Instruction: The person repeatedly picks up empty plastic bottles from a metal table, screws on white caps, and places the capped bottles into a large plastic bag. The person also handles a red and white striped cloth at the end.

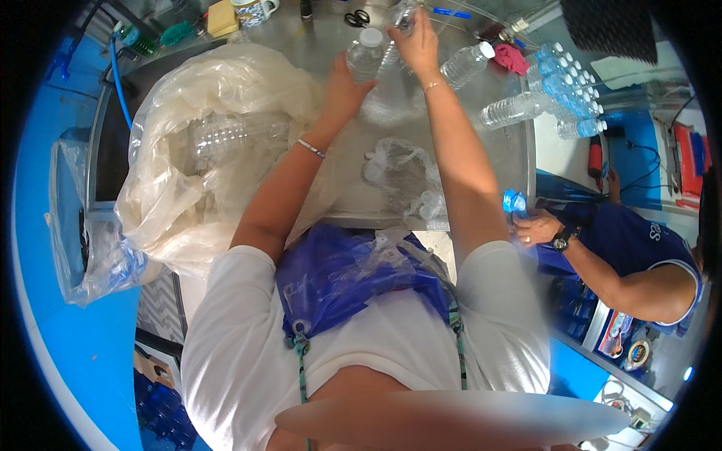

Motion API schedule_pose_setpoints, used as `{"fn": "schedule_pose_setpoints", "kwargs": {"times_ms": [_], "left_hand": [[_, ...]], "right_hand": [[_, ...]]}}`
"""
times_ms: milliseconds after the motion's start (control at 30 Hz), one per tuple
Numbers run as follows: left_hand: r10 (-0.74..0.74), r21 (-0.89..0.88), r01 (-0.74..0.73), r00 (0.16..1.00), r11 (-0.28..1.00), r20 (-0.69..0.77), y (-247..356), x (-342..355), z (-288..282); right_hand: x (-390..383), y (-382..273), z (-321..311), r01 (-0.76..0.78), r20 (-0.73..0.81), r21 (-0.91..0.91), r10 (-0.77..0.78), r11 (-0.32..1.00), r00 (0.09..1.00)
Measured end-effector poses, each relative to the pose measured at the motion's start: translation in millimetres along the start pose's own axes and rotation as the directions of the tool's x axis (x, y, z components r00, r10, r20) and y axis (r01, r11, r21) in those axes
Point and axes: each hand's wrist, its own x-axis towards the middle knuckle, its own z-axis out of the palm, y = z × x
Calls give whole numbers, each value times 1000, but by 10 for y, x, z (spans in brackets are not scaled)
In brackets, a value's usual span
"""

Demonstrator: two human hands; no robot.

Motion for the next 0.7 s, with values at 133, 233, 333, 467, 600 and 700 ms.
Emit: {"fn": "schedule_pose_setpoints", "kwargs": {"times_ms": [133,233,333,467,600,700], "left_hand": [[207,434,-196,978,879,22,198,-71,-270],[82,605,-354,899,713,429,582,-210,-573],[151,314,-460,728,830,668,1085,-375,-261],[269,67,-445,646,893,715,1542,-171,1271],[303,-99,-286,889,953,344,1433,2,2367],[180,-186,-127,934,974,309,1350,-8,2504]], "right_hand": [[-606,249,-589,-96,231,94,72,991,970],[-1264,629,-1309,-172,77,117,164,978,983],[-1397,1333,-2021,-432,-56,-64,429,899,901],[-1093,2092,-2260,-396,-265,-150,349,906,899],[-885,2226,-2210,-291,-18,30,292,956,956],[-884,2094,-2172,-111,66,-18,112,994,992]]}}
